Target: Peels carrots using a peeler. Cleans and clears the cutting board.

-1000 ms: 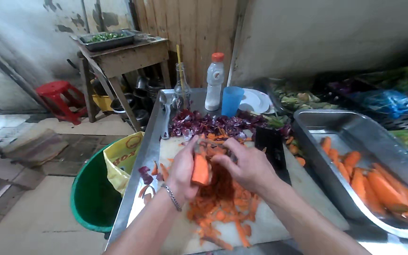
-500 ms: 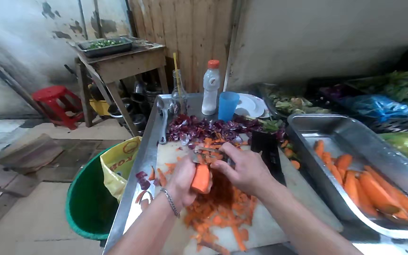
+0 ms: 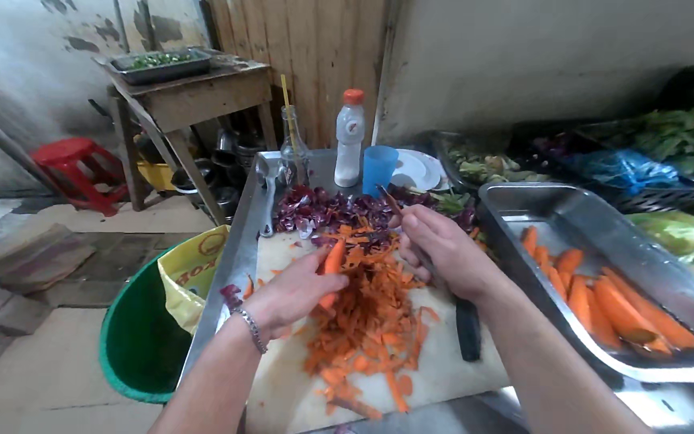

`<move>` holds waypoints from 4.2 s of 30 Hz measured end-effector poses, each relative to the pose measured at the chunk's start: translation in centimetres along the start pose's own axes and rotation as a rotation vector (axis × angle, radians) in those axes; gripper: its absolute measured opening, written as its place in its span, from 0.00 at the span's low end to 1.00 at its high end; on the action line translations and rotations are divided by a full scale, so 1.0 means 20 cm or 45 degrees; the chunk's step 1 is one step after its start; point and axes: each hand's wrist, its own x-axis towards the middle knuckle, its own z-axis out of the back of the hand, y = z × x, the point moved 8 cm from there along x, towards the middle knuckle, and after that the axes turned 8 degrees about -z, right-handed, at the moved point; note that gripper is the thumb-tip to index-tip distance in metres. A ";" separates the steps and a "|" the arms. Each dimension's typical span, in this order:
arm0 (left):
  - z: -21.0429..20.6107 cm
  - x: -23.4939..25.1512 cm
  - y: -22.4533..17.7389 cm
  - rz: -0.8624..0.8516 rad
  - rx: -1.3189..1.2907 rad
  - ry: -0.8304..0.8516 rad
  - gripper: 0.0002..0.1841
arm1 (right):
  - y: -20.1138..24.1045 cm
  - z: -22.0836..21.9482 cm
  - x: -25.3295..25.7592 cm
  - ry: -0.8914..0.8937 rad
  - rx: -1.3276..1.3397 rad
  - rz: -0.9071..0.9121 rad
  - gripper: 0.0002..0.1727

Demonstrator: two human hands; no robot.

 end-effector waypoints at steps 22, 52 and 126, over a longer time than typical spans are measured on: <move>0.08 0.01 0.05 -0.327 -0.938 -0.696 0.24 | 0.12 -0.43 -0.14 -0.215 -0.682 0.799 0.27; -0.04 0.04 0.03 -0.162 -0.660 -0.267 0.29 | 0.10 -0.28 -0.14 -0.292 -0.726 0.839 0.26; -0.07 0.01 0.00 -0.328 -0.715 -0.317 0.28 | 0.12 -0.28 -0.14 -0.279 -0.841 0.678 0.29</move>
